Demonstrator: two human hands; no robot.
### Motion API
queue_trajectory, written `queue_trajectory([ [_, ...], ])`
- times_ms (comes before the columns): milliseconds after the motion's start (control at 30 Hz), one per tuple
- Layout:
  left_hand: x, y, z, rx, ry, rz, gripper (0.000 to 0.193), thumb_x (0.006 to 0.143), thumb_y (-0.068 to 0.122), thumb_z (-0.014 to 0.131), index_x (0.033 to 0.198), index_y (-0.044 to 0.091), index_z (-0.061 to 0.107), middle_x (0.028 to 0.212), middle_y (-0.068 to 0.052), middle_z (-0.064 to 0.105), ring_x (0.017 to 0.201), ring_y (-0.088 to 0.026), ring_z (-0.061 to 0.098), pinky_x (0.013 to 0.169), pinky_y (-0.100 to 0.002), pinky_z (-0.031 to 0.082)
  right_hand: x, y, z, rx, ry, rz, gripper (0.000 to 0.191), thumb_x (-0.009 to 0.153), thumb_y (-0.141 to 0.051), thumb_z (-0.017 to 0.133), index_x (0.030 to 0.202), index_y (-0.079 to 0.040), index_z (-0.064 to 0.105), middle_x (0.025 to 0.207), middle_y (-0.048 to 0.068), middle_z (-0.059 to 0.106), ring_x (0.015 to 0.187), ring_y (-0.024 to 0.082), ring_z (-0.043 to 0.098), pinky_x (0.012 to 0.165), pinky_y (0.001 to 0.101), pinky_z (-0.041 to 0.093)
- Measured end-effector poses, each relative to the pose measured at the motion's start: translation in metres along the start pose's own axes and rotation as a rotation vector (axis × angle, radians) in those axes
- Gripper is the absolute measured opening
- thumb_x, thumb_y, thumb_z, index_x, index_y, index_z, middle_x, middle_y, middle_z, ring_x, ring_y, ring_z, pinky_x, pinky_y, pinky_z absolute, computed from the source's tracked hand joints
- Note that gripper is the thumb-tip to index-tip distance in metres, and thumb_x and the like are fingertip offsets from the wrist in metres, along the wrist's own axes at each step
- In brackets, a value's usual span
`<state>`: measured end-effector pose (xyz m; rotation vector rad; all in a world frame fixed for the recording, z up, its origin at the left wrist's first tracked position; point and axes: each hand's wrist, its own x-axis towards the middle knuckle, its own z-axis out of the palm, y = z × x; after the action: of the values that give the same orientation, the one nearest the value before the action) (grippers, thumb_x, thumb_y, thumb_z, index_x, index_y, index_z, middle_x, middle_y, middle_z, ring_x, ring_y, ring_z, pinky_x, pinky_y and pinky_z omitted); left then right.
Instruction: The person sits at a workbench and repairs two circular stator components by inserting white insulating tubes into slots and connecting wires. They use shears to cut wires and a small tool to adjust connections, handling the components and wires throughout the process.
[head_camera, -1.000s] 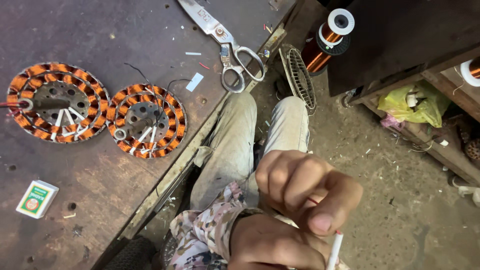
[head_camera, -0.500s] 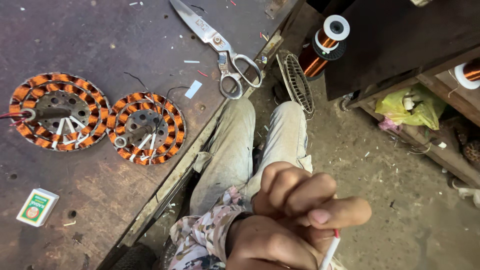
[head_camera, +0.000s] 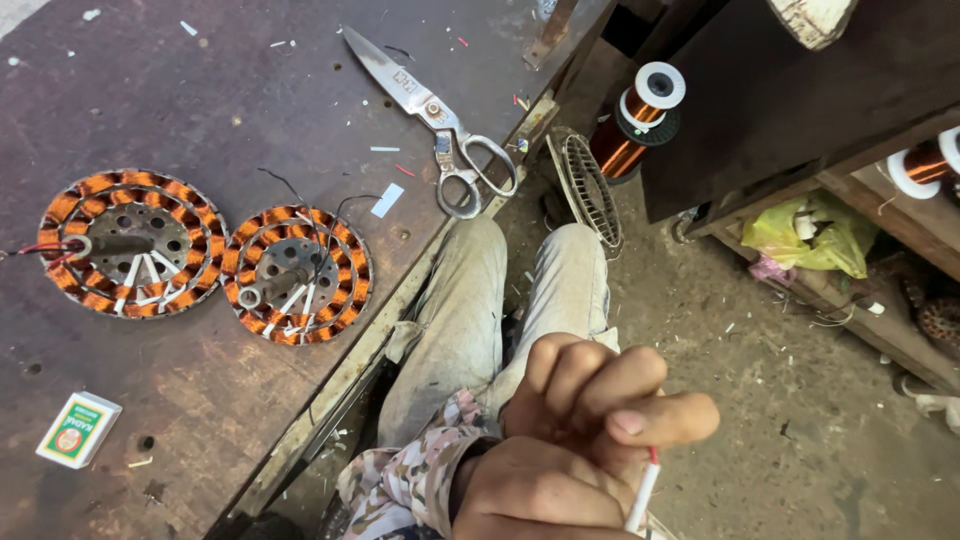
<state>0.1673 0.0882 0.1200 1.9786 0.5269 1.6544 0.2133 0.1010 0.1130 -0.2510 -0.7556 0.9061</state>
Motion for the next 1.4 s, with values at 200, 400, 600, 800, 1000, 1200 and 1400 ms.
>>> queue_trajectory([
  [200,0.000,0.001,0.003,-0.001,0.000,0.021,0.007,0.102,0.006,0.057,0.109,0.006,0.057,0.105,-0.008,0.071,0.085,-0.019,0.069,0.081,-0.029,0.054,-0.011,-0.008,-0.004,-0.121,0.095,0.049,0.018,0.111,-0.012,0.054,0.097,-0.011,0.044,0.079,0.000,0.029,0.063,0.011,0.027,0.060,0.0282,0.026],
  [400,-0.001,0.000,0.003,0.010,0.020,0.026,0.008,0.102,0.004,0.057,0.109,0.006,0.055,0.105,-0.009,0.071,0.084,-0.020,0.069,0.080,-0.029,0.055,0.006,0.003,0.007,-0.226,0.009,-0.140,0.012,0.106,-0.015,0.057,0.104,-0.008,0.048,0.085,0.002,0.032,0.061,0.012,0.031,0.059,0.0295,0.027],
  [600,0.006,-0.008,-0.012,0.097,0.098,0.113,0.009,0.102,0.003,0.058,0.110,0.006,0.054,0.106,-0.010,0.071,0.084,-0.021,0.069,0.079,-0.030,0.056,0.041,0.007,-0.027,-0.168,-0.327,-0.168,0.016,0.095,-0.012,0.065,0.103,0.002,0.063,0.079,0.005,0.047,0.062,0.011,0.043,0.057,0.0287,0.035],
  [800,0.010,-0.033,-0.023,-0.172,0.402,-0.091,0.011,0.110,0.006,0.057,0.118,0.002,0.050,0.114,-0.017,0.071,0.088,-0.017,0.066,0.082,-0.028,0.057,0.066,-0.007,-0.041,-0.536,-0.216,0.285,0.013,0.092,-0.003,0.062,0.097,0.007,0.068,0.088,0.008,0.058,0.080,0.014,0.052,0.071,0.0267,0.038],
  [1000,0.012,-0.050,-0.025,-0.506,0.519,-0.247,0.014,0.109,0.005,0.059,0.120,-0.001,0.053,0.120,-0.022,0.069,0.098,-0.018,0.067,0.091,-0.032,0.059,0.079,-0.006,-0.049,-0.757,-0.371,0.341,0.016,0.094,0.004,0.062,0.109,0.007,0.066,0.100,0.008,0.060,0.092,0.014,0.056,0.083,0.0269,0.045],
  [1200,0.021,-0.053,-0.040,-0.004,0.374,-0.247,0.012,0.097,0.004,0.076,0.108,0.004,0.072,0.114,-0.010,0.064,0.099,-0.019,0.065,0.089,-0.029,0.055,0.079,-0.014,-0.042,-0.926,-0.657,0.167,0.048,0.086,0.009,0.056,0.133,0.006,0.051,0.135,0.012,0.055,0.134,0.023,0.051,0.114,0.0358,0.039],
  [1400,0.029,-0.053,-0.050,-0.012,0.257,-0.274,0.017,0.090,0.006,0.080,0.106,0.007,0.075,0.103,-0.007,0.064,0.097,-0.019,0.064,0.086,-0.030,0.053,0.055,-0.011,-0.060,-0.452,-0.266,0.537,0.023,0.103,-0.001,0.055,0.125,0.005,0.060,0.109,0.007,0.063,0.096,0.012,0.055,0.084,0.0273,0.044],
])
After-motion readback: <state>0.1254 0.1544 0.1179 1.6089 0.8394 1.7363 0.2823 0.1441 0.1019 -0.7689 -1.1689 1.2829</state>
